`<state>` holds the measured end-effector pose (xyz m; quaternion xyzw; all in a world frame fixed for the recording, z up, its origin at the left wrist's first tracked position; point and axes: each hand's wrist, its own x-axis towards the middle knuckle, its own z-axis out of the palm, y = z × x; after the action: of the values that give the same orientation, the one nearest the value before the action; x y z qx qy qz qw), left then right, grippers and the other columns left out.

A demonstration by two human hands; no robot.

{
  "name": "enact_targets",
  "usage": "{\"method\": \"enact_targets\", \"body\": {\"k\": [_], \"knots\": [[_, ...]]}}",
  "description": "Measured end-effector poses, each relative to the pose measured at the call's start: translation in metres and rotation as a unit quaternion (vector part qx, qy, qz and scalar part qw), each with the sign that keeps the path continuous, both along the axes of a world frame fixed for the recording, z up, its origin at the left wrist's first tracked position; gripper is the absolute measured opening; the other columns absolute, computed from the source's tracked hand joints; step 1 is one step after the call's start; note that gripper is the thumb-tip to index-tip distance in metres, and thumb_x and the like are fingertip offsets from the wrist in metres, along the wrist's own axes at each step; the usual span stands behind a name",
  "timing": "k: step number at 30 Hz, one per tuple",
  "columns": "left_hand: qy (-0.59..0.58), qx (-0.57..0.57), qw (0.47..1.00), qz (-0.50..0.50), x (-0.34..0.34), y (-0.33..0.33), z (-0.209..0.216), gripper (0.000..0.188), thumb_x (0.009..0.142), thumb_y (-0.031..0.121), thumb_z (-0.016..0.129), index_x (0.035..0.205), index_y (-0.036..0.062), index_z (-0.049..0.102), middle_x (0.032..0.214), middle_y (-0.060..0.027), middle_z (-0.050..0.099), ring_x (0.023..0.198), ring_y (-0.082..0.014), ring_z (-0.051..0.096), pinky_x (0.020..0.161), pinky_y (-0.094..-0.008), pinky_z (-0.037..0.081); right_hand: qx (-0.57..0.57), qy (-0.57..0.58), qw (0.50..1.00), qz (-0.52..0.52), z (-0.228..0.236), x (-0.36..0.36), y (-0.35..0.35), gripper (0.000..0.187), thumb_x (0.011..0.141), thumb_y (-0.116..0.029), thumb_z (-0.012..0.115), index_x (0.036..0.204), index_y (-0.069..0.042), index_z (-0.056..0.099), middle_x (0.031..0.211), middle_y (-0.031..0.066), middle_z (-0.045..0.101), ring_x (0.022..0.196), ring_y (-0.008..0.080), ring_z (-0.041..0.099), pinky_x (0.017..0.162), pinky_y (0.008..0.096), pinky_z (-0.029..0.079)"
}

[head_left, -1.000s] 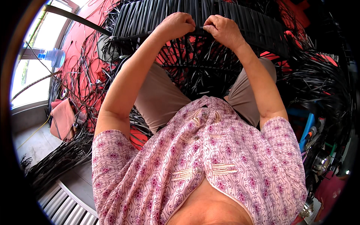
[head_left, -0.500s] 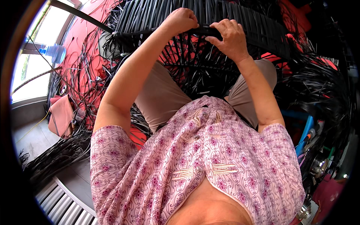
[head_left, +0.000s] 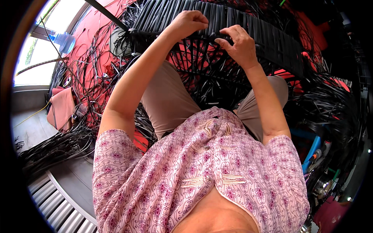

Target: The person weaves black synthetic strips through the frame of a piece of furniture by hand, pulling the strips tight and positioning them along the edges.

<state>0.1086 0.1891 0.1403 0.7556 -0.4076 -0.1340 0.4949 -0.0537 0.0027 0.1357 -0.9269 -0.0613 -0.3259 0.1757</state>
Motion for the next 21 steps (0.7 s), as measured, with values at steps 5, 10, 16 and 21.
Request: {"method": "enact_targets", "body": {"k": [5,10,16,21], "knots": [[-0.121,0.013,0.991,-0.048,-0.018,0.022,-0.006,0.013,0.09,0.008,0.073,0.101,0.0046,0.075,0.097,-0.0035,0.069,0.089,-0.0142,0.066,0.081,-0.0299,0.053,-0.039,0.013,0.998,0.048,0.0,0.019,0.001,0.035,0.09,-0.047,0.072,0.098,-0.013,0.076,0.096,0.0016,0.069,0.094,0.0241,0.07,0.078,0.038,0.058],[-0.154,0.037,0.986,-0.053,-0.013,0.02,-0.009,0.016,0.085,0.016,0.076,0.099,0.0088,0.078,0.094,-0.0055,0.071,0.09,-0.0211,0.069,0.082,-0.0337,0.055,0.079,0.169,0.981,0.051,0.013,0.023,0.002,0.033,0.087,-0.042,0.078,0.092,-0.01,0.074,0.092,0.0027,0.067,0.083,0.0229,0.069,0.075,0.0358,0.054],[-0.091,0.116,0.986,-0.083,0.004,0.006,0.005,0.022,0.08,0.019,0.078,0.097,0.0055,0.077,0.078,-0.0055,0.073,0.073,-0.0176,0.068,0.071,-0.0334,0.053,0.075,0.271,0.959,0.046,0.026,0.031,0.003,0.035,0.079,-0.046,0.083,0.085,-0.012,0.078,0.086,0.0018,0.062,0.083,0.0225,0.067,0.079,0.0389,0.054],[-0.108,0.141,0.981,-0.073,0.0,0.002,0.014,0.023,0.077,0.024,0.077,0.091,0.0056,0.075,0.077,-0.0063,0.072,0.073,-0.0194,0.069,0.07,-0.0345,0.053,0.139,0.293,0.945,0.047,0.017,0.033,0.001,0.03,0.079,-0.04,0.084,0.085,-0.011,0.079,0.084,0.0014,0.061,0.082,0.0211,0.066,0.078,0.0383,0.053]]}}
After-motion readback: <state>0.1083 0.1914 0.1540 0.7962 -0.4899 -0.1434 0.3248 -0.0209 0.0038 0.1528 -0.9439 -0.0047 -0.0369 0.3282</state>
